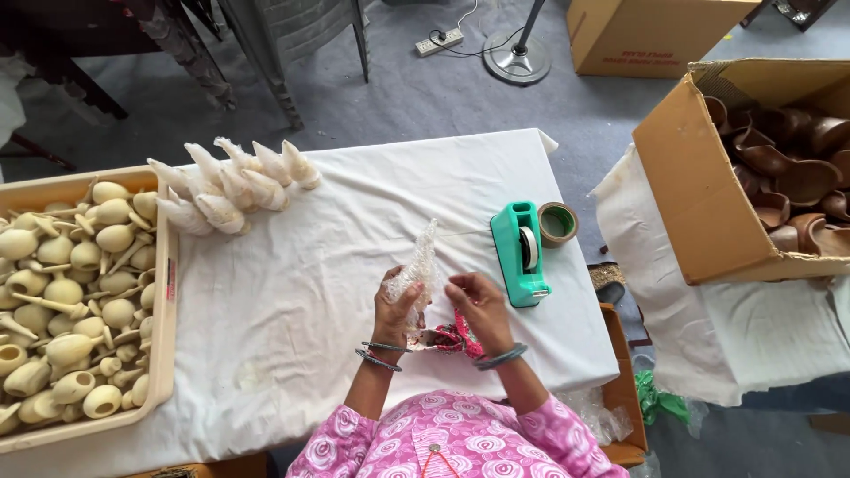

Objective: The person wraps small ceramic objects individually in bubble wrap. They pick up each ceramic piece, place it on a sheet of bubble wrap, fold the wrap around it, and secure it with tape from a dispenser. The wrapped items are then placed in a row on the table.

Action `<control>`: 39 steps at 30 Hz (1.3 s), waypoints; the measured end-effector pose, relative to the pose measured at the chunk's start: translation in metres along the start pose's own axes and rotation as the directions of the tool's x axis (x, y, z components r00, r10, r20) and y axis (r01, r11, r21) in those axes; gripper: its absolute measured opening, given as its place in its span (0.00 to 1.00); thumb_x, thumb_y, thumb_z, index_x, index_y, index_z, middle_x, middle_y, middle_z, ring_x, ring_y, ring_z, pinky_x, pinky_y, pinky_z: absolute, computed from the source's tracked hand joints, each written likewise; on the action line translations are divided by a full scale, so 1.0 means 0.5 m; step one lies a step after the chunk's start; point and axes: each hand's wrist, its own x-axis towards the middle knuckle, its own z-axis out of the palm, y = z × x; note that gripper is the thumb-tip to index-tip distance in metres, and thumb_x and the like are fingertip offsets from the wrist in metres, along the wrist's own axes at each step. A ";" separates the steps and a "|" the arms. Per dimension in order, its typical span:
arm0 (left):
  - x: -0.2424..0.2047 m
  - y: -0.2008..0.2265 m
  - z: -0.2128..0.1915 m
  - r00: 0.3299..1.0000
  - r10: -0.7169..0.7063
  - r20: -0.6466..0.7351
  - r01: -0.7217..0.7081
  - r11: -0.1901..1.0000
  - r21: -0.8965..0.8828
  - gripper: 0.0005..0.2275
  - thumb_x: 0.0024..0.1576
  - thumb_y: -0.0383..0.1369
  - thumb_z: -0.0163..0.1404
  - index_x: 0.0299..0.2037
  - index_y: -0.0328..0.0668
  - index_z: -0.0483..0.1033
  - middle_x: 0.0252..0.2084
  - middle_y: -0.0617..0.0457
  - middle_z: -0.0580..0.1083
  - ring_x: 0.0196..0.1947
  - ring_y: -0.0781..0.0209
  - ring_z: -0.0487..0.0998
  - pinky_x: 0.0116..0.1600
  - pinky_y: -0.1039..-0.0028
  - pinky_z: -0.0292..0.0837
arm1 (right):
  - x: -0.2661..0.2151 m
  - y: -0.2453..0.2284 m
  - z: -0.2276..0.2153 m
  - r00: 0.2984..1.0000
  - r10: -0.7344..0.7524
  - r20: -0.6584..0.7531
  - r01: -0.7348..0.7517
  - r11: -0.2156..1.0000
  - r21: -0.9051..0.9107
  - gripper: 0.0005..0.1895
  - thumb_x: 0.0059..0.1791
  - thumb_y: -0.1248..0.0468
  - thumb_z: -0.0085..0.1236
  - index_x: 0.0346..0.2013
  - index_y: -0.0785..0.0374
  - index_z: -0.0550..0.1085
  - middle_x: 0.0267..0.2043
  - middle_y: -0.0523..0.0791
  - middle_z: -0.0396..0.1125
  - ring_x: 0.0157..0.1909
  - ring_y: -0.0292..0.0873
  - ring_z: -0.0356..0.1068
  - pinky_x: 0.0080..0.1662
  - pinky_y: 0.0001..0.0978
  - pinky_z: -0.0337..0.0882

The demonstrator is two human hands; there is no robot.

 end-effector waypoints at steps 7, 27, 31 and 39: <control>-0.014 -0.018 -0.016 1.000 0.023 0.008 -0.023 0.997 -0.071 0.26 0.54 0.30 0.61 0.62 0.38 0.65 0.41 0.51 0.78 0.33 0.66 0.81 0.33 0.78 0.81 | -0.002 0.051 0.023 0.978 0.085 0.189 -0.138 0.948 0.286 0.12 0.52 0.59 0.63 0.34 0.67 0.77 0.27 0.39 0.68 0.27 0.29 0.63 0.30 0.22 0.65; -0.025 0.009 -0.050 0.964 -0.238 0.116 0.256 0.949 -0.186 0.21 0.55 0.45 0.58 0.49 0.36 0.73 0.29 0.53 0.74 0.24 0.65 0.77 0.24 0.75 0.74 | -0.015 -0.028 0.109 0.905 0.328 0.271 -0.401 0.871 0.285 0.30 0.48 0.53 0.61 0.61 0.61 0.65 0.48 0.41 0.68 0.31 0.33 0.64 0.33 0.28 0.69; -0.020 0.015 -0.051 0.971 -0.232 0.060 0.238 0.962 -0.138 0.20 0.56 0.45 0.58 0.48 0.34 0.73 0.29 0.52 0.74 0.22 0.64 0.77 0.23 0.74 0.74 | -0.010 -0.005 0.111 0.909 0.301 0.289 -0.387 0.869 0.310 0.29 0.49 0.54 0.60 0.60 0.65 0.67 0.43 0.42 0.69 0.29 0.33 0.64 0.31 0.28 0.68; -0.014 0.001 -0.046 0.987 -0.158 0.005 0.158 0.984 -0.080 0.19 0.54 0.38 0.60 0.47 0.31 0.74 0.30 0.50 0.76 0.21 0.64 0.77 0.23 0.74 0.75 | -0.019 0.061 0.050 0.942 0.230 0.246 -0.271 0.951 0.148 0.25 0.51 0.55 0.58 0.60 0.61 0.68 0.54 0.40 0.71 0.48 0.29 0.73 0.47 0.26 0.75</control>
